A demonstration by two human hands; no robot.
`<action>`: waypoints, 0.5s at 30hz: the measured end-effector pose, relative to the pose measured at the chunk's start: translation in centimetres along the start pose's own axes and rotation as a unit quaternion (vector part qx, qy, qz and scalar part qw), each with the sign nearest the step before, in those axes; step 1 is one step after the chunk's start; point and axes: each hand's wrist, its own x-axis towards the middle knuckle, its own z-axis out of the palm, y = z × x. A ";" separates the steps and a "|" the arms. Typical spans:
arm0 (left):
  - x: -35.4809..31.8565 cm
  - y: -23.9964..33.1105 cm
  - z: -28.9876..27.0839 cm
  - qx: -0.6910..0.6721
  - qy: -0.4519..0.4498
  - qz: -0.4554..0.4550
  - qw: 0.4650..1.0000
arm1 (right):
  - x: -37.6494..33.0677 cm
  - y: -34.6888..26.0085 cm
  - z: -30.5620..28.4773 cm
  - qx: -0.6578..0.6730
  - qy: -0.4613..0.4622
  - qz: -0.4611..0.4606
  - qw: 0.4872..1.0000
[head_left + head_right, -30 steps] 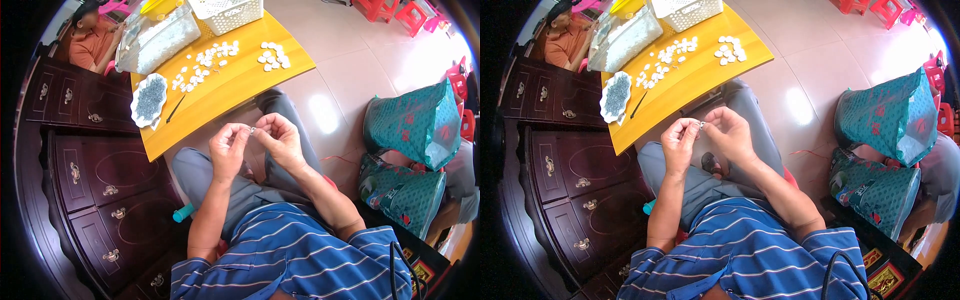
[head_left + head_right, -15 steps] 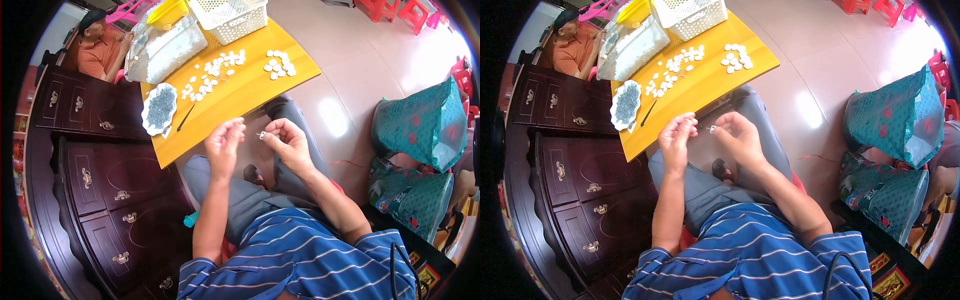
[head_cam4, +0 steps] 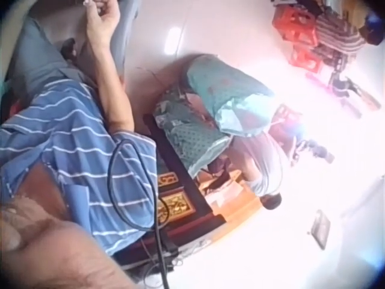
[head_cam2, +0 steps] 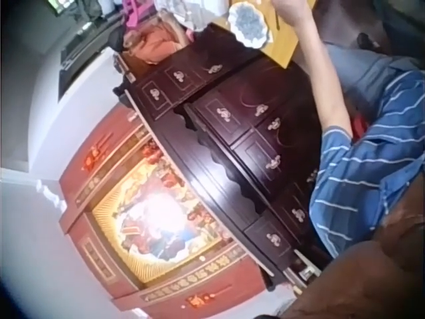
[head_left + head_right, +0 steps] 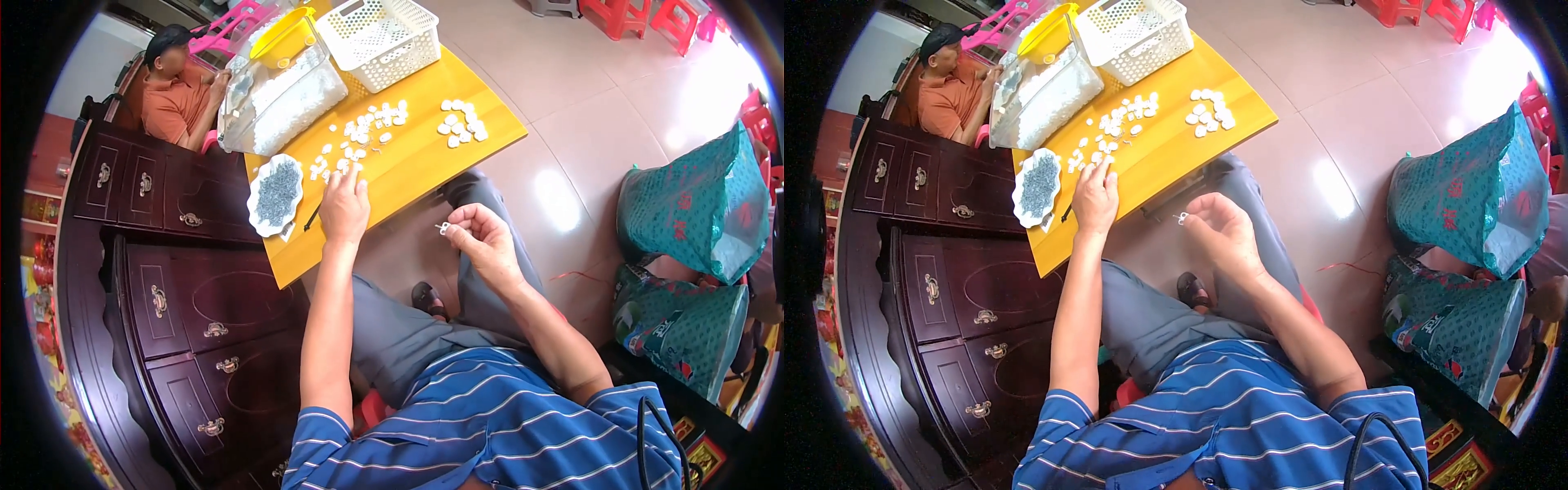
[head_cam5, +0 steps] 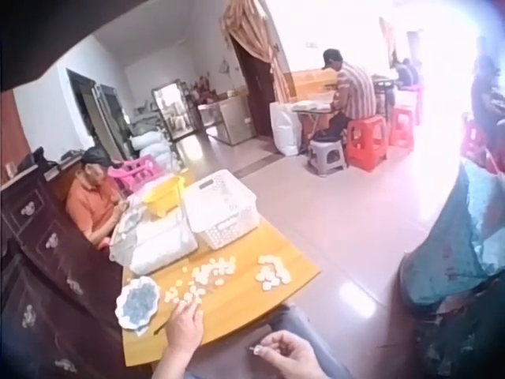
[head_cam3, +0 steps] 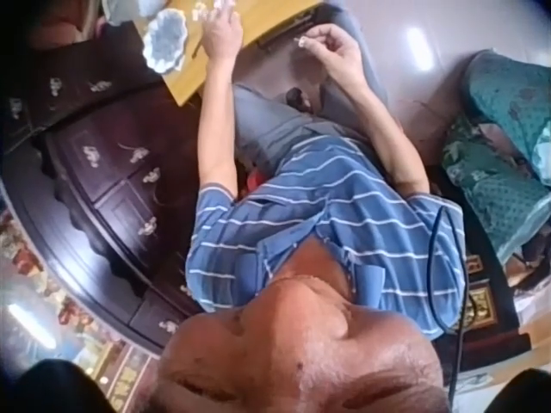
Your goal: Assembling small white plastic components with tiny black rings or pins at a workbench.
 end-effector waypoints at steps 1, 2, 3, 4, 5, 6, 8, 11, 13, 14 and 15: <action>-0.3 0.6 -0.2 -0.006 -0.005 0.007 1.000 | 0.0 -0.1 -0.1 -0.002 0.005 0.003 1.000; -0.8 1.3 -0.4 -0.018 0.003 0.017 1.000 | 0.0 0.0 -0.2 -0.001 0.007 0.002 1.000; -1.5 1.4 -0.5 -0.017 0.002 0.018 1.000 | 0.1 0.1 -0.3 0.003 0.003 0.001 1.000; -2.2 1.6 -0.6 -0.036 -0.005 0.028 0.999 | 0.1 0.1 -0.4 0.006 -0.001 0.001 1.000; -2.7 1.7 -0.7 -0.055 -0.012 0.038 0.998 | 0.2 0.1 -0.4 0.007 0.000 0.000 1.000; -3.1 1.8 -1.0 -0.072 0.007 0.043 0.996 | 0.2 0.1 -0.2 -0.004 -0.002 -0.002 1.000; -3.5 1.4 -1.0 -0.090 0.020 0.031 0.995 | 0.1 0.3 -0.1 -0.015 -0.006 -0.005 1.000; -3.3 1.7 -0.8 -0.130 0.032 -0.014 0.991 | 0.1 0.5 -0.2 -0.024 -0.006 -0.003 1.000; -3.0 1.8 -0.7 -0.148 0.031 -0.047 0.987 | 0.0 0.5 -0.2 -0.023 -0.008 -0.001 1.000; -2.8 1.8 -0.7 -0.129 0.024 -0.056 0.990 | 0.0 0.5 -0.2 -0.023 -0.008 -0.001 1.000; -2.7 1.7 -0.6 -0.111 0.017 -0.065 0.991 | 0.0 0.4 -0.1 -0.015 -0.012 -0.004 1.000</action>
